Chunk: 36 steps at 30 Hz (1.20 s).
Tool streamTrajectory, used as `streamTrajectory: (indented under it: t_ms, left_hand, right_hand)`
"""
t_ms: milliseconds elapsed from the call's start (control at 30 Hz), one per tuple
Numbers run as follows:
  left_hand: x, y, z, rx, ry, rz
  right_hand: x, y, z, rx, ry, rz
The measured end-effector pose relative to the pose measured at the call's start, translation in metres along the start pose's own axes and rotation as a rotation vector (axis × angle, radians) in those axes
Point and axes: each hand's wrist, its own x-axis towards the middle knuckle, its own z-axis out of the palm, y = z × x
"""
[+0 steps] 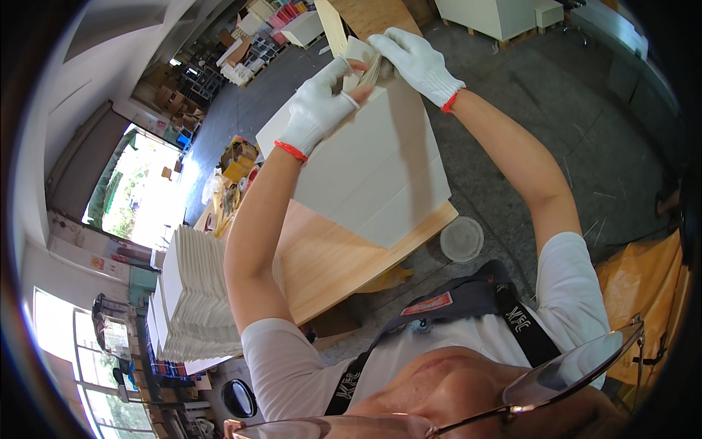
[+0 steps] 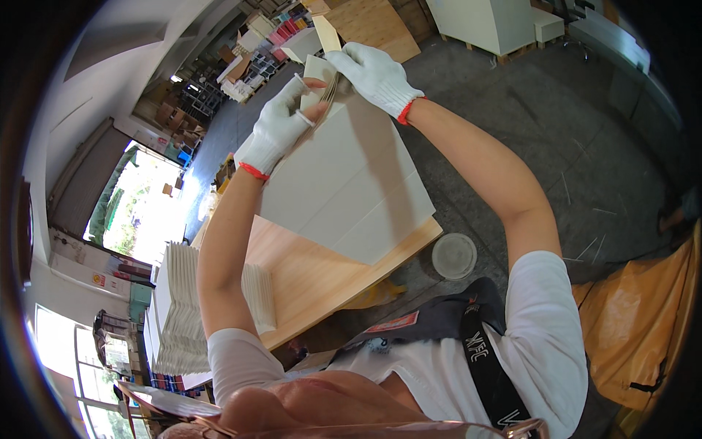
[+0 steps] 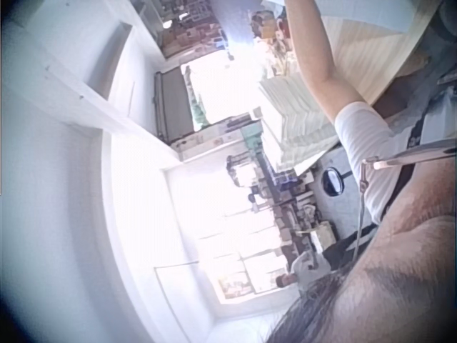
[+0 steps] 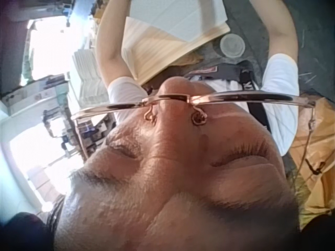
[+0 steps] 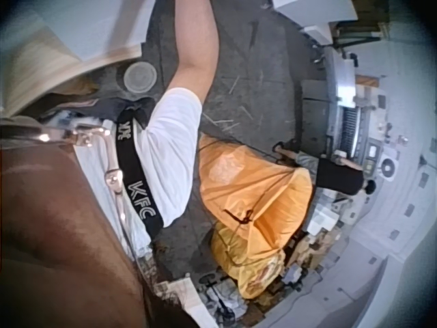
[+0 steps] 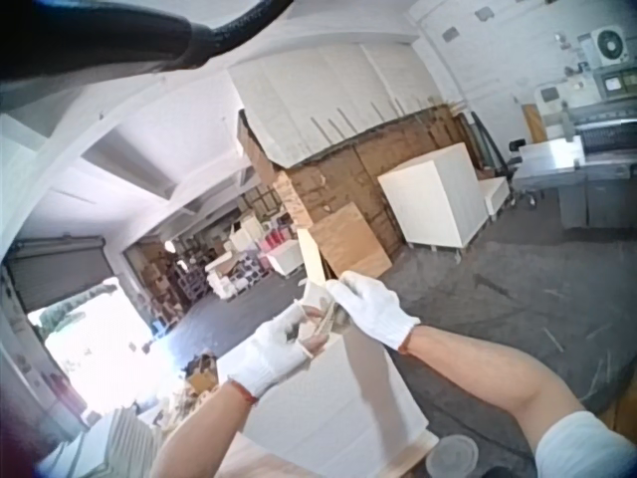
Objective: The person takes flat cardboard pieces from a stack, folds them into a box shape, and secures the seams.
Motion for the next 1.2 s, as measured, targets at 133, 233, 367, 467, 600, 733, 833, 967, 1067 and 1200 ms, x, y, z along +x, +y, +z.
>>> streamTrajectory:
  t_ms: [133, 233, 367, 467, 600, 733, 833, 967, 1067, 1200]
  left_hand:
    - [0.001, -0.004, 0.002, -0.064, 0.013, -0.035]
    - [0.007, -0.018, 0.002, -0.092, 0.004, -0.009]
    - [0.003, -0.005, 0.005, -0.095, 0.068, 0.056]
    - [0.0, -0.007, 0.006, -0.068, 0.189, 0.151]
    - [0.001, -0.008, 0.002, 0.019, 0.121, 0.153]
    - [0.001, -0.002, 0.004, 0.005, 0.054, 0.038]
    - [0.004, -0.005, 0.003, 0.018, 0.074, 0.128]
    - [0.004, -0.011, 0.0, -0.034, 0.03, 0.047]
    - [0.002, -0.003, 0.002, -0.063, -0.01, -0.042]
    - [0.002, -0.003, 0.002, -0.097, -0.012, -0.037]
  right_hand:
    - [-0.001, 0.0, 0.002, 0.016, 0.012, -0.002]
    - [-0.001, 0.0, 0.002, 0.041, 0.008, -0.004]
    - [-0.004, -0.013, -0.021, -0.24, -0.063, -0.061]
    - [-0.009, -0.022, -0.04, -0.672, -0.223, -0.065]
    - [-0.002, -0.011, -0.044, -0.824, -0.249, -0.379]
    - [0.008, -0.026, -0.037, -0.715, -0.241, -0.442]
    - [0.012, -0.007, -0.02, -0.351, -0.122, -0.287]
    - [0.0, -0.007, -0.011, -0.129, -0.123, 0.027]
    - [-0.007, -0.012, -0.011, -0.086, -0.096, 0.039]
    - [-0.007, -0.01, -0.01, -0.044, -0.08, 0.02]
